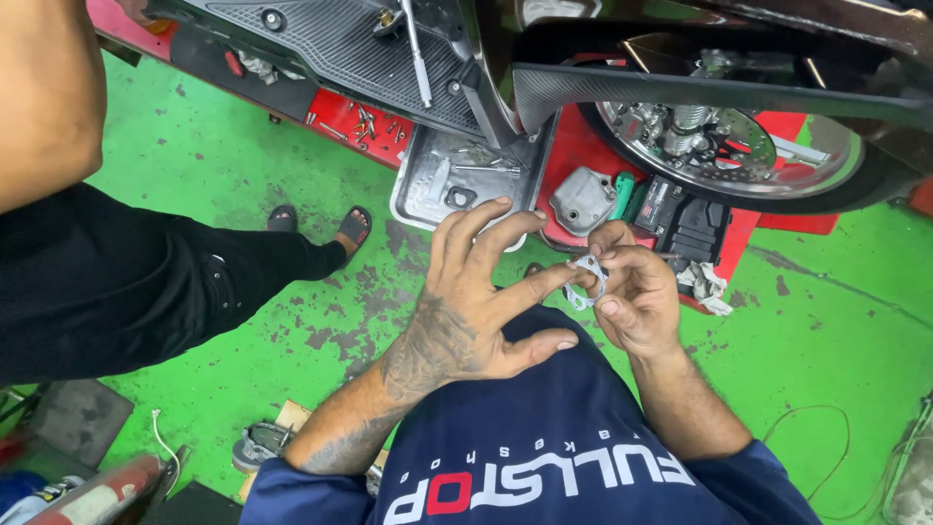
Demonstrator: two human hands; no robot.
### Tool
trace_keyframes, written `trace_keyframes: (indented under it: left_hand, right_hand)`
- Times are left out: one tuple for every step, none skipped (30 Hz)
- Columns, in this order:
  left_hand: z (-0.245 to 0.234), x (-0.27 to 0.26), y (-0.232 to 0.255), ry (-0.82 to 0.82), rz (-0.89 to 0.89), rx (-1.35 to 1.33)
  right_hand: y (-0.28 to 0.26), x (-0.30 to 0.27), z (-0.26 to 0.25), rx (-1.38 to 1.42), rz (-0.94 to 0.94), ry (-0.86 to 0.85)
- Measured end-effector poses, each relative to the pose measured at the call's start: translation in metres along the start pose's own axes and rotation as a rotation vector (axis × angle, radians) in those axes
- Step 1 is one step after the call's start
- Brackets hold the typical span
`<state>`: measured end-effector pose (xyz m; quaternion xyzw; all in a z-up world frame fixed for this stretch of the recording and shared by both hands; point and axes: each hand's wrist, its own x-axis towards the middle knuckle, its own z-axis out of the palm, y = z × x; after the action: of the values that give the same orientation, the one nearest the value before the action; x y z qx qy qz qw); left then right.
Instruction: The person searches through a tool drawer, selects a screwdriver, and uses it to manipulate a small metal part. They then wipe the part with a cloth and continue working on the motorcycle's engine area.
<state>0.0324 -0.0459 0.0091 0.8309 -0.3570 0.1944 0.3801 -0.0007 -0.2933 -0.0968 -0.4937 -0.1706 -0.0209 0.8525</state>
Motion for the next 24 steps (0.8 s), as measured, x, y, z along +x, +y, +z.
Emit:
trace_keyframes:
  left_hand:
    - [-0.001,0.002,0.001,-0.01,-0.002,-0.002]
    - [-0.002,0.004,0.002,-0.02,-0.003,-0.005]
    - [-0.002,0.005,0.003,-0.022,-0.004,-0.005]
    - [-0.002,0.006,0.003,-0.013,-0.005,-0.025]
    - [-0.002,0.006,0.003,0.0,-0.008,-0.043]
    - [-0.001,0.007,0.004,0.0,-0.01,-0.041]
    - [0.0,0.009,0.004,-0.002,-0.012,-0.029]
    - [0.002,0.011,0.005,-0.004,-0.014,-0.017]
    - [0.003,0.01,0.004,-0.004,-0.013,-0.017]
    - [0.004,0.009,0.004,-0.015,-0.016,-0.01]
    - [0.005,0.009,0.004,-0.027,-0.019,-0.005]
    - [0.004,0.01,0.004,-0.028,-0.019,-0.006]
    - [0.003,0.011,0.004,-0.024,-0.012,-0.007]
    - [0.001,0.013,0.004,-0.021,-0.005,-0.007]
    - [0.002,0.013,0.004,-0.021,-0.006,-0.007]
    - [0.003,0.013,0.004,-0.019,-0.012,-0.01]
    - [0.005,0.013,0.004,-0.016,-0.018,-0.014]
    - [0.005,0.012,0.004,-0.017,-0.018,-0.015]
    - [0.006,0.012,0.004,-0.027,-0.028,-0.03]
    - [0.007,0.012,0.003,-0.037,-0.037,-0.045]
    - [0.005,0.012,0.004,-0.039,-0.035,-0.048]
    - [0.003,0.013,0.005,-0.041,-0.057,-0.134]
    - [0.001,0.013,0.005,-0.042,-0.079,-0.22]
    - [0.002,0.011,0.005,-0.044,-0.078,-0.221]
  right_hand:
    - [0.0,-0.001,-0.002,0.011,0.007,0.004]
    - [0.001,-0.002,-0.004,0.021,0.013,0.007]
    - [0.0,-0.001,-0.004,0.023,0.013,0.009]
    - [-0.001,0.0,-0.004,0.014,0.009,-0.005]
    - [-0.001,0.001,-0.004,0.006,0.005,-0.022]
    - [-0.001,0.0,-0.003,0.008,0.006,-0.023]
    - [-0.002,-0.001,-0.003,0.024,0.009,-0.025]
    - [-0.002,-0.001,-0.002,0.04,0.012,-0.026]
    - [-0.001,-0.003,-0.005,0.04,0.012,-0.026]
    - [0.001,-0.004,-0.007,0.039,0.028,-0.004]
    - [0.002,-0.006,-0.01,0.038,0.044,0.018]
    - [0.002,-0.007,-0.012,0.037,0.043,0.02]
    - [0.003,-0.008,-0.013,0.034,0.044,0.023]
    - [0.004,-0.008,-0.015,0.03,0.045,0.026]
    - [0.003,-0.007,-0.014,0.031,0.045,0.026]
    - [0.002,-0.006,-0.013,0.031,0.038,0.022]
    - [0.001,-0.004,-0.012,0.03,0.03,0.018]
    - [0.001,-0.005,-0.011,0.03,0.03,0.019]
    - [0.0,-0.004,-0.011,0.031,0.029,0.017]
    - [0.0,-0.003,-0.011,0.032,0.027,0.015]
    - [0.0,-0.004,-0.012,0.032,0.025,0.019]
    - [0.001,-0.004,-0.014,0.01,0.023,0.047]
    - [0.002,-0.005,-0.016,-0.01,0.022,0.075]
    - [0.003,-0.004,-0.016,-0.009,0.02,0.077]
